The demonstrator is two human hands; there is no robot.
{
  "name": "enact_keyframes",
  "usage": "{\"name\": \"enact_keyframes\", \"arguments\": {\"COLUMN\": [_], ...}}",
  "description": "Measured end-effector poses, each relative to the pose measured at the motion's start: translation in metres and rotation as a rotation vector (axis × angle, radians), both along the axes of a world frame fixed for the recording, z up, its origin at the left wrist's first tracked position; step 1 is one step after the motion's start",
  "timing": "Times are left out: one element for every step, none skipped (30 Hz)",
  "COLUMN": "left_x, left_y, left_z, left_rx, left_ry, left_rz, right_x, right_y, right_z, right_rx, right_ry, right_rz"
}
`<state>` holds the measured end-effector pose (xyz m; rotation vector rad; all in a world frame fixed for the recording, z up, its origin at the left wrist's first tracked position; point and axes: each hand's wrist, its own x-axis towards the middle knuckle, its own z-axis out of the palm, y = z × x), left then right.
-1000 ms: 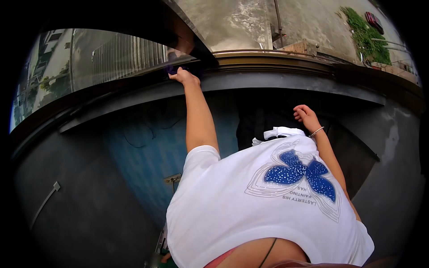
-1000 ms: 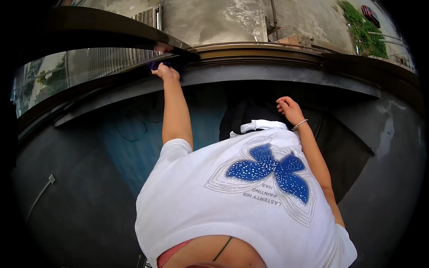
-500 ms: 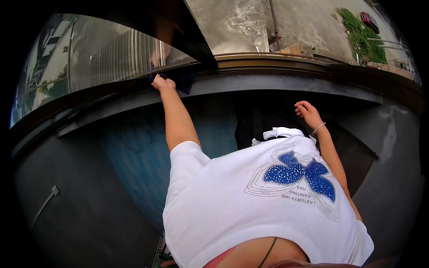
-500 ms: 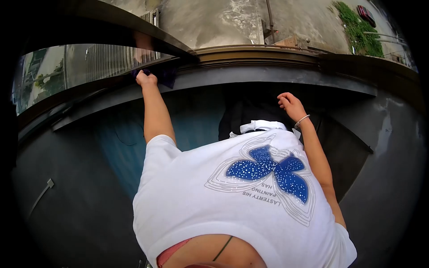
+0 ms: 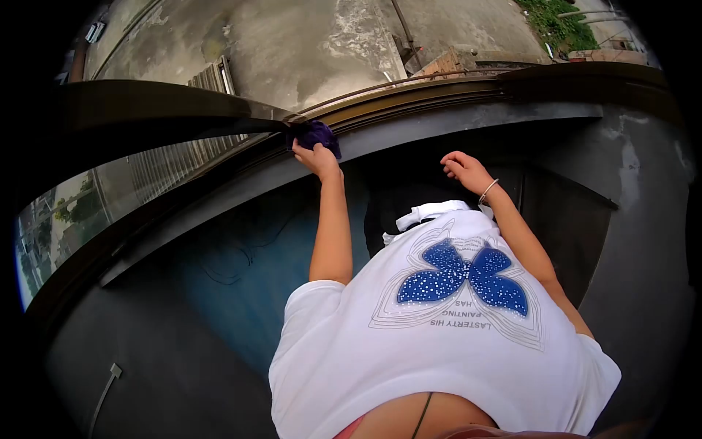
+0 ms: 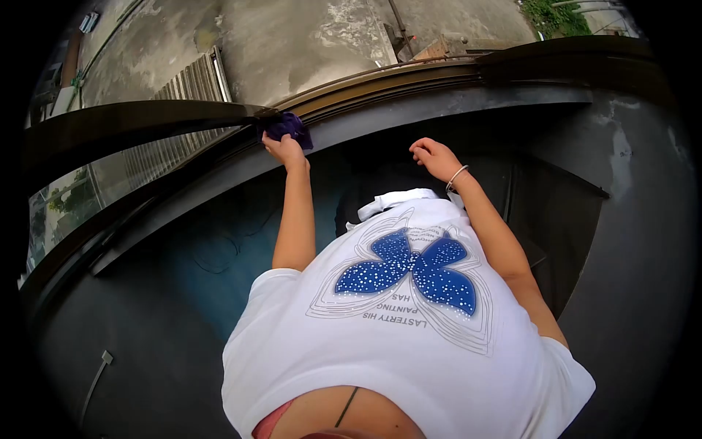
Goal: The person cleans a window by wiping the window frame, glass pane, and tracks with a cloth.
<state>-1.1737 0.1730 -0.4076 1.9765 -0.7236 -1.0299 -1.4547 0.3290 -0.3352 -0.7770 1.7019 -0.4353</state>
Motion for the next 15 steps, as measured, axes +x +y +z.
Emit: {"name": "enact_keyframes", "arguments": {"left_x": [0.003, -0.007, -0.016, -0.033, -0.051, -0.069, -0.085, -0.096, -0.107, -0.118, -0.124, -0.125, -0.128, -0.130, -0.130], "left_y": [0.002, 0.007, 0.010, 0.016, 0.023, 0.029, 0.031, 0.033, 0.036, 0.041, 0.044, 0.044, 0.044, 0.045, 0.048], "left_z": [-0.005, 0.011, 0.029, 0.035, 0.035, 0.049, 0.069, 0.081, 0.088, 0.089, 0.084, 0.076, 0.073, 0.072, 0.069], "left_rx": [0.004, 0.087, 0.172, 0.194, 0.215, 0.265, 0.312, 0.395, 0.476, 0.454, 0.465, 0.425, 0.385, 0.471, 0.479], "left_ry": [0.412, 0.582, 0.742, 0.861, 0.959, 1.063, 1.165, 1.173, 1.176, 0.953, 0.953, 0.876, 0.798, 0.745, 0.739], "left_rz": [0.031, -0.056, -0.144, -0.195, -0.285, -0.388, -0.486, -0.633, -0.778, -0.899, -0.911, -0.935, -0.957, -0.899, -0.908], "right_x": [0.004, 0.004, 0.007, 0.013, 0.017, 0.023, 0.027, 0.025, 0.027, 0.020, 0.012, 0.006, 0.002, -0.004, -0.011], "right_y": [-0.002, -0.003, -0.005, -0.009, -0.015, -0.019, -0.024, -0.030, -0.032, -0.030, -0.030, -0.027, -0.028, -0.028, -0.027], "right_z": [-0.003, -0.004, -0.004, -0.001, 0.005, 0.012, 0.022, 0.033, 0.042, 0.026, 0.013, 0.001, -0.003, -0.006, -0.009], "right_rx": [-0.015, -0.003, 0.007, -0.018, -0.045, -0.104, -0.164, -0.190, -0.264, -0.318, -0.370, -0.371, -0.376, -0.379, -0.378], "right_ry": [-0.031, -0.063, -0.103, -0.134, -0.164, -0.184, -0.205, -0.367, -0.479, -0.389, -0.299, -0.298, -0.215, -0.133, -0.136], "right_rz": [-0.028, -0.059, -0.090, -0.147, -0.204, -0.270, -0.329, -0.355, -0.476, -0.471, -0.465, -0.478, -0.436, -0.394, -0.406]}}
